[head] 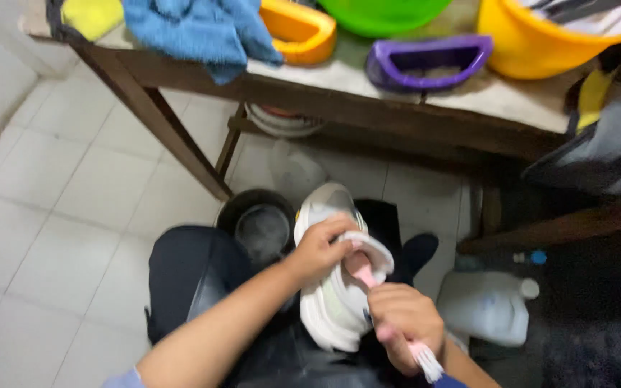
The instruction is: The person wipes a white sneaker with a yellow cloth, removes the insole, and then scrubs the interior and upper parts of the shoe with a pink brush dipped in soapy water. The person repeatedly dips the brush into a green bowl of soapy water to continue scrubbing.
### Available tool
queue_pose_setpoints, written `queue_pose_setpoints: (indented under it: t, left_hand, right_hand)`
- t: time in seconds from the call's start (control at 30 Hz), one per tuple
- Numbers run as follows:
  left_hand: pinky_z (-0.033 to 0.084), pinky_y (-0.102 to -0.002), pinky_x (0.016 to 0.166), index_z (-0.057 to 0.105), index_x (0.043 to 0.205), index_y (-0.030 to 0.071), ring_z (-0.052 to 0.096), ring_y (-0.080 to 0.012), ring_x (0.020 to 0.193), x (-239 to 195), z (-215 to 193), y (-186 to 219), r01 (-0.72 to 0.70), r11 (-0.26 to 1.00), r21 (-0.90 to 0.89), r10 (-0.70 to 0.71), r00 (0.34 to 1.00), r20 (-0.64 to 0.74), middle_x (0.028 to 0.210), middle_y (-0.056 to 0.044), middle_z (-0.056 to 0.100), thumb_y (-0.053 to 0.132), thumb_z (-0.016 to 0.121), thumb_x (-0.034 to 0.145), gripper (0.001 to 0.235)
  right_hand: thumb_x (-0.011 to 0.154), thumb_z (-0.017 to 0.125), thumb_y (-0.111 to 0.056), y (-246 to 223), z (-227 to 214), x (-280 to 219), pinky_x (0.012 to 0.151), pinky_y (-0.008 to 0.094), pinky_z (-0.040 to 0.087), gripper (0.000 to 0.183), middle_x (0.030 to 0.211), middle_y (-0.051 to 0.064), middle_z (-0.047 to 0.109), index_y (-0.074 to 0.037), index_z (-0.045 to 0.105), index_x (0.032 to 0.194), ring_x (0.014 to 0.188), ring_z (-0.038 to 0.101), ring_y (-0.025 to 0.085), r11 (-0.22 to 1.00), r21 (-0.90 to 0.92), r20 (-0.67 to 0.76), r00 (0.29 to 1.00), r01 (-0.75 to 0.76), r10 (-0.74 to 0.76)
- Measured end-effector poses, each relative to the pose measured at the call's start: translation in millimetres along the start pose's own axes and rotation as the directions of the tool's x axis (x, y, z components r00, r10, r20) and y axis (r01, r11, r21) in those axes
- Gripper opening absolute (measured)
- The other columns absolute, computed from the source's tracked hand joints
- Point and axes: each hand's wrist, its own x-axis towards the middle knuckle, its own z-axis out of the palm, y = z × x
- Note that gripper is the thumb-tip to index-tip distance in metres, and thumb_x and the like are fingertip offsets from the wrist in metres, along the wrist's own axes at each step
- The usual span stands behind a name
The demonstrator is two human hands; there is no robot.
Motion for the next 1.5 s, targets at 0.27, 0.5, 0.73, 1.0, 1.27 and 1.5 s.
queue_pose_setpoints:
  t: [0.27,0.5,0.73,1.0,1.27,1.5]
  left_hand:
    - [0.041,-0.027,0.080,0.060,0.089,0.012,0.054,-0.0140,0.084,-13,-3,-17,0.085,0.994,-0.066,-0.089,0.995,-0.047,0.087,0.000,0.053,0.023,0.061,0.097,0.014]
    - [0.041,-0.031,0.080,0.060,0.090,0.010,0.053,-0.0174,0.085,-13,5,-8,0.041,0.997,0.058,-0.037,0.997,-0.063,0.087,-0.002,0.051,0.027,0.061,0.096,0.018]
    - [0.045,-0.030,0.086,0.068,0.096,0.011,0.061,-0.0177,0.092,-7,6,8,0.060,0.989,0.138,-0.055,0.998,-0.042,0.094,-0.002,0.061,0.022,0.061,0.094,0.013]
    - [0.045,-0.033,0.091,0.069,0.106,0.007,0.061,-0.0226,0.096,-19,8,-2,-0.052,0.986,0.158,0.057,0.998,-0.027,0.097,-0.007,0.061,0.020,0.059,0.096,0.019]
    - [0.045,-0.032,0.083,0.062,0.092,0.008,0.060,-0.0214,0.091,-8,5,-3,-0.027,0.979,0.200,0.040,0.997,-0.064,0.093,-0.006,0.059,0.020,0.063,0.094,0.012]
    - [0.049,-0.029,0.081,0.069,0.104,0.014,0.068,-0.0146,0.092,-6,-1,18,0.075,0.989,0.128,-0.069,0.996,-0.051,0.100,0.001,0.072,0.026,0.054,0.098,0.020]
  right_hand:
    - [0.107,0.035,-0.025,-21,-1,17,0.055,0.036,0.037,0.041,0.059,-0.003,0.041,-0.012,0.065,0.083,0.050,0.041,0.019,0.941,-0.286,0.213,0.946,-0.179,0.245]
    - [0.105,0.035,-0.026,-29,11,46,0.049,0.034,0.028,0.052,0.052,0.006,0.036,-0.006,0.038,0.057,0.045,0.034,0.020,0.938,0.164,0.015,0.951,-0.306,0.308]
    - [0.102,0.048,-0.021,18,7,-9,0.060,0.032,0.043,0.033,0.066,0.000,0.052,-0.009,0.060,0.073,0.058,0.050,0.016,0.874,-0.169,-0.056,0.890,-0.456,0.453]
    - [0.101,0.046,-0.035,-5,2,-2,0.063,0.033,0.044,0.039,0.063,-0.003,0.060,-0.015,0.076,0.087,0.060,0.058,0.015,0.768,-0.306,-0.014,0.809,-0.563,0.588]
    - [0.110,0.032,-0.027,22,11,15,0.065,0.029,0.039,0.044,0.068,0.001,0.049,-0.012,0.045,0.070,0.062,0.047,0.016,0.919,-0.085,0.030,0.921,-0.386,0.390]
    - [0.103,0.039,-0.012,-54,-18,54,0.050,0.037,0.031,0.039,0.055,0.008,0.030,-0.006,0.032,0.065,0.047,0.030,0.023,0.893,0.396,-0.133,0.948,-0.215,0.288]
